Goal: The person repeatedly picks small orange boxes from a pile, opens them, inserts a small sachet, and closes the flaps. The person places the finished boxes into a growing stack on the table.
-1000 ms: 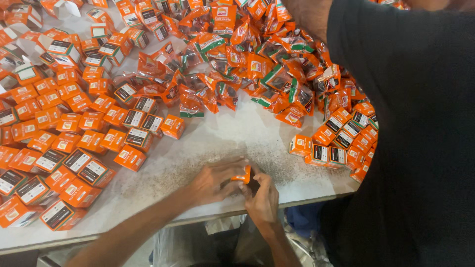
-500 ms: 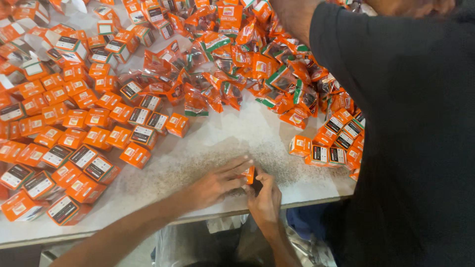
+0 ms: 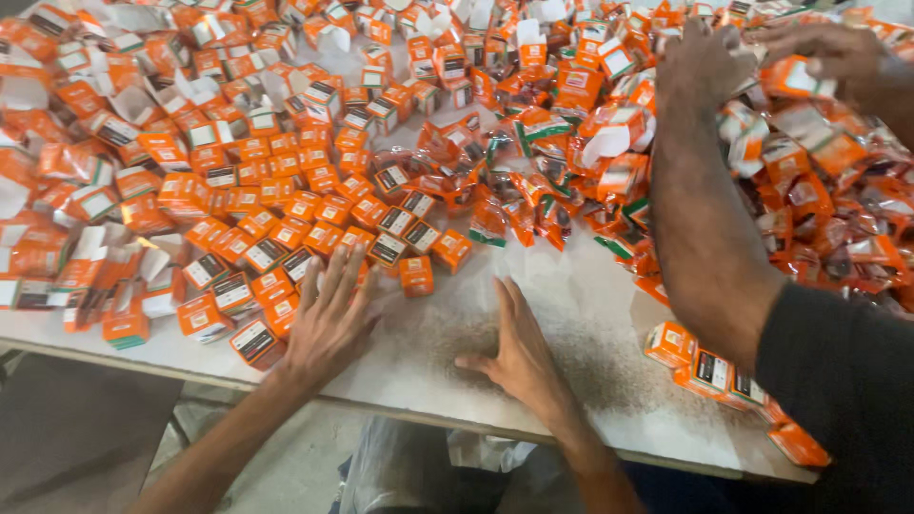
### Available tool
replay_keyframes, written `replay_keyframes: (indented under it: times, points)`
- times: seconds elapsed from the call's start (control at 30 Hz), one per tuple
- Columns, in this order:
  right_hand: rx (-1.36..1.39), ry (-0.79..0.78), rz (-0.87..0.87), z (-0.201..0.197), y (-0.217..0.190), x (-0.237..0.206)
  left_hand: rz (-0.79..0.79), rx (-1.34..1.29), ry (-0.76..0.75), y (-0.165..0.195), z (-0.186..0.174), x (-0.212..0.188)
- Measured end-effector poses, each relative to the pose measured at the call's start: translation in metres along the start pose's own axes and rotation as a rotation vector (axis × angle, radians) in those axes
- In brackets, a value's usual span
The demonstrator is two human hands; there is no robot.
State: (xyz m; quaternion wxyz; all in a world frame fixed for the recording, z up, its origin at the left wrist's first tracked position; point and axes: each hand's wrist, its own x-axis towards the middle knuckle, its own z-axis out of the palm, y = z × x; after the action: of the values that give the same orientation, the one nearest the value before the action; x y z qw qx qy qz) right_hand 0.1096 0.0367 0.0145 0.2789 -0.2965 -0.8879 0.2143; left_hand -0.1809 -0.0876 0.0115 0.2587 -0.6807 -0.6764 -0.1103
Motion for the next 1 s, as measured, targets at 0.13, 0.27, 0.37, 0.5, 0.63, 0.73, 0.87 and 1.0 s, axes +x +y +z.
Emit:
replay_keyframes:
  times: [0.13,0.27,0.37,0.5,0.63,0.73,0.87,1.0]
  points:
    - [-0.062,0.068,-0.186,0.039,-0.002,0.056,-0.285,-0.006,0.104,-0.027,-0.035,-0.059]
    - [-0.264,0.105,-0.119,0.080,-0.009,0.094,-0.587,-0.159,0.026,-0.057,-0.021,-0.067]
    - [-0.229,0.207,-0.107,0.098,-0.010,0.119,-0.575,-0.130,-0.035,-0.083,0.010,-0.042]
    - [-0.241,0.221,0.006,0.111,-0.011,0.150,-0.584,-0.157,-0.052,-0.110,0.039,-0.010]
    - [-0.258,0.227,0.100,0.113,-0.011,0.161,-0.591,-0.166,-0.062,-0.133,0.050,0.022]
    - [-0.060,0.348,-0.146,0.107,-0.011,0.148,-0.443,-0.212,0.105,-0.124,0.042,0.039]
    - [-0.206,0.142,-0.088,0.103,-0.013,0.108,-0.155,-0.538,0.310,-0.066,0.024,0.078]
    - [-0.323,-0.059,-0.157,0.088,-0.025,0.052,0.145,-0.865,0.257,0.033,0.023,0.146]
